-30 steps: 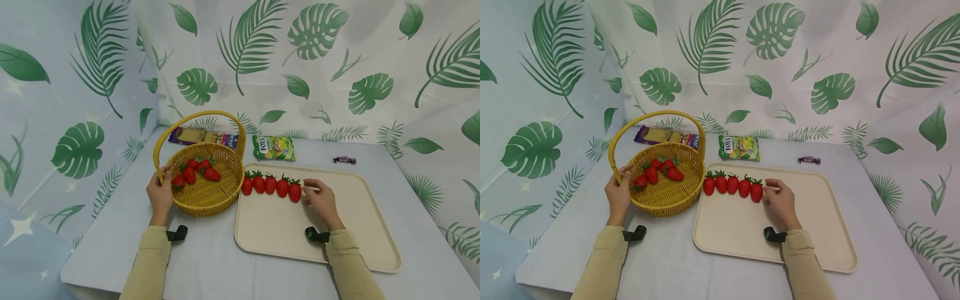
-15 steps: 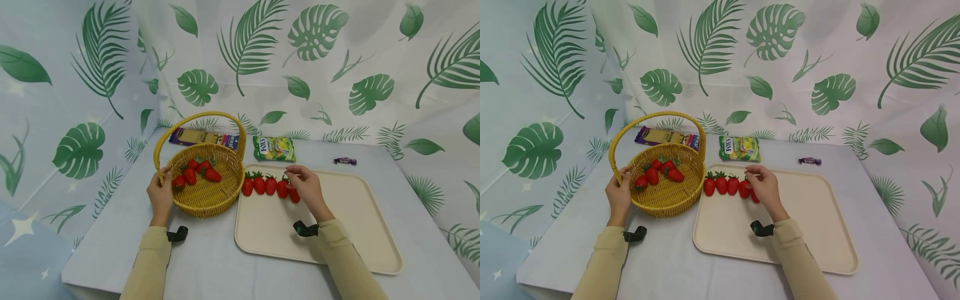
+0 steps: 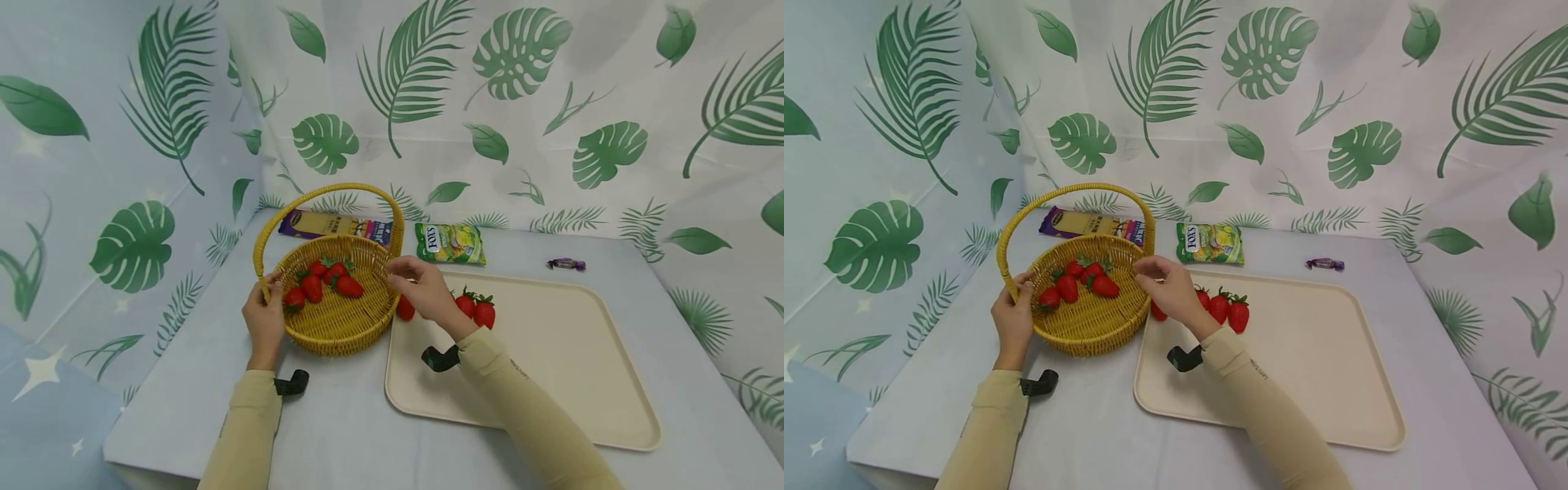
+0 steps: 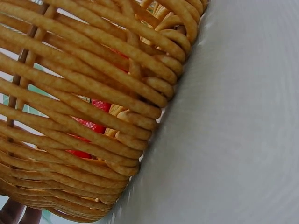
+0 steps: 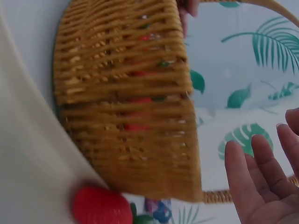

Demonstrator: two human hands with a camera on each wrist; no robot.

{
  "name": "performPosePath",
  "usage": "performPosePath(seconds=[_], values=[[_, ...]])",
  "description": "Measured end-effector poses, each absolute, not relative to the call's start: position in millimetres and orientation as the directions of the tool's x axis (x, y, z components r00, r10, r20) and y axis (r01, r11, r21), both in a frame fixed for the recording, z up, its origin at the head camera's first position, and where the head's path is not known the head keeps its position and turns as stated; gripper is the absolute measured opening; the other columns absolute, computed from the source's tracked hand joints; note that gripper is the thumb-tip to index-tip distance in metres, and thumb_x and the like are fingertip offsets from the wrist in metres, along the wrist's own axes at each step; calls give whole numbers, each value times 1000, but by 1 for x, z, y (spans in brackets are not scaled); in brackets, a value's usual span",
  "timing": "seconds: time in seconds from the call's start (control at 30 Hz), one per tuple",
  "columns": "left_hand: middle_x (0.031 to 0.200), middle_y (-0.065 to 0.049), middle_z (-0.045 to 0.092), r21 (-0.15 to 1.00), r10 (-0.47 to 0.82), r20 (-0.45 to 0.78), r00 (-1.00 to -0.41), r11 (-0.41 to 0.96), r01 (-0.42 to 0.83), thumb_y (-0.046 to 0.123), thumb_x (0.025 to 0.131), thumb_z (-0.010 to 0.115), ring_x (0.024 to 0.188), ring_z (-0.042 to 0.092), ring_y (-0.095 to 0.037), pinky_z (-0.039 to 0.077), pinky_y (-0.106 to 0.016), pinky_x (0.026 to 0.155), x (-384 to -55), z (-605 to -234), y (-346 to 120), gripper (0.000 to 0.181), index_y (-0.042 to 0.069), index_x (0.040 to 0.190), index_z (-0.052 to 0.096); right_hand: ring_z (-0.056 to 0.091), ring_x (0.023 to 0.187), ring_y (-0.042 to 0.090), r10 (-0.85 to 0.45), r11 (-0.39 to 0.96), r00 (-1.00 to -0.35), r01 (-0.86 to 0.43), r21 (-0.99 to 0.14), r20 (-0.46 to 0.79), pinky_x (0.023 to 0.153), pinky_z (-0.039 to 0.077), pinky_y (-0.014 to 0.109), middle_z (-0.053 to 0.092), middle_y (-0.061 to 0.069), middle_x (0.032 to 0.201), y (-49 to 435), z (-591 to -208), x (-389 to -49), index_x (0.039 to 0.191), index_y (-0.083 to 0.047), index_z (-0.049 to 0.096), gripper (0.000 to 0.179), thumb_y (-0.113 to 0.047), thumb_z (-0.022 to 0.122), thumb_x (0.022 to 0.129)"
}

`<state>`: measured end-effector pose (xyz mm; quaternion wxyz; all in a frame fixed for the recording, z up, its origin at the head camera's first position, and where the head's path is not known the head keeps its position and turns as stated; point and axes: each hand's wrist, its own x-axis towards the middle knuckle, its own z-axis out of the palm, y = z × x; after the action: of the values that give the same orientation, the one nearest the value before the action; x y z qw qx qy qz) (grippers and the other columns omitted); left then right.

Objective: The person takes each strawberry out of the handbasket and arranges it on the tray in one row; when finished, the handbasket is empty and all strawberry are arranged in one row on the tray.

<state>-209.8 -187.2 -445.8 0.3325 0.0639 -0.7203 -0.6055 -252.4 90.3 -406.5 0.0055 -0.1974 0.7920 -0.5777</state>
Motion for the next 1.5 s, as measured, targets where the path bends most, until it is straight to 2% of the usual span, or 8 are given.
performPosePath(seconds=[0.37, 0.63, 0.77, 0.9, 1.03, 1.13, 1.27, 1.5], values=[[119, -24, 65, 912, -503, 407, -763, 272, 307, 4, 98, 57, 110, 60, -36, 39, -14, 81, -221, -463, -194, 19, -11, 107, 65, 59, 110, 22, -422, 268, -897, -258, -928, 128, 92, 49, 38, 64, 12, 123, 42, -420, -267, 123, -4, 63, 30, -16, 63, 95], [116, -13, 69, 910, -512, 410, -755, 285, 300, 13, 98, 59, 101, 62, -12, 40, -19, 76, -230, -479, -202, 22, -2, 112, 69, 56, 112, 20, -435, 339, -895, -267, -902, 101, 96, 45, 42, 63, 10, 125, 20, -428, -283, 121, -9, 66, 29, -22, 63, 95], [118, -13, 69, 910, -507, 411, -758, 282, 305, 11, 98, 59, 103, 61, -12, 40, -19, 78, -230, -479, -202, 21, -3, 111, 68, 55, 114, 20, -401, 417, -912, -262, -870, 83, 97, 44, 42, 64, 3, 122, 14, -430, -288, 118, -14, 68, 25, -24, 63, 95], [118, -13, 69, 908, -505, 415, -756, 281, 311, 11, 98, 59, 106, 62, -21, 40, -19, 78, -231, -480, -202, 21, -4, 109, 68, 55, 97, 19, -368, 458, -929, -211, -864, 33, 81, 46, 37, 63, 1, 123, 13, -430, -291, 118, -16, 69, 25, -27, 63, 96], [119, -15, 68, 908, -506, 415, -756, 283, 308, 10, 98, 58, 107, 62, -25, 39, -18, 78, -232, -480, -202, 20, -7, 105, 67, 46, 75, 20, -364, 465, -931, -147, -873, -37, 66, 38, 35, 62, 7, 120, 12, -431, -297, 123, -16, 67, 29, -26, 62, 96], [120, -19, 67, 910, -503, 412, -760, 271, 314, 7, 98, 58, 108, 61, -31, 38, -17, 78, -228, -476, -200, 19, -10, 104, 66, 51, 83, 19, -354, 477, -929, -83, -875, -105, 70, 40, 35, 60, 8, 127, 11, -433, -302, 126, -16, 66, 33, -25, 63, 94], [120, -24, 65, 909, -497, 414, -763, 264, 321, 2, 97, 57, 110, 60, -37, 39, -16, 78, -218, -460, -193, 18, -13, 102, 64, 52, 116, 23, -353, 484, -917, -11, -875, -184, 90, 45, 40, 51, 7, 142, 10, -436, -306, 130, -16, 63, 38, -23, 65, 92], [116, -27, 65, 902, -499, 427, -754, 297, 315, 3, 97, 56, 98, 61, -23, 39, -17, 76, -209, -445, -187, 16, -8, 102, 66, 44, 132, 30, -445, 516, -870, -57, -855, -211, 104, 39, 47, 49, 11, 143, 8, -436, -307, 134, -14, 60, 42, -20, 65, 94]])
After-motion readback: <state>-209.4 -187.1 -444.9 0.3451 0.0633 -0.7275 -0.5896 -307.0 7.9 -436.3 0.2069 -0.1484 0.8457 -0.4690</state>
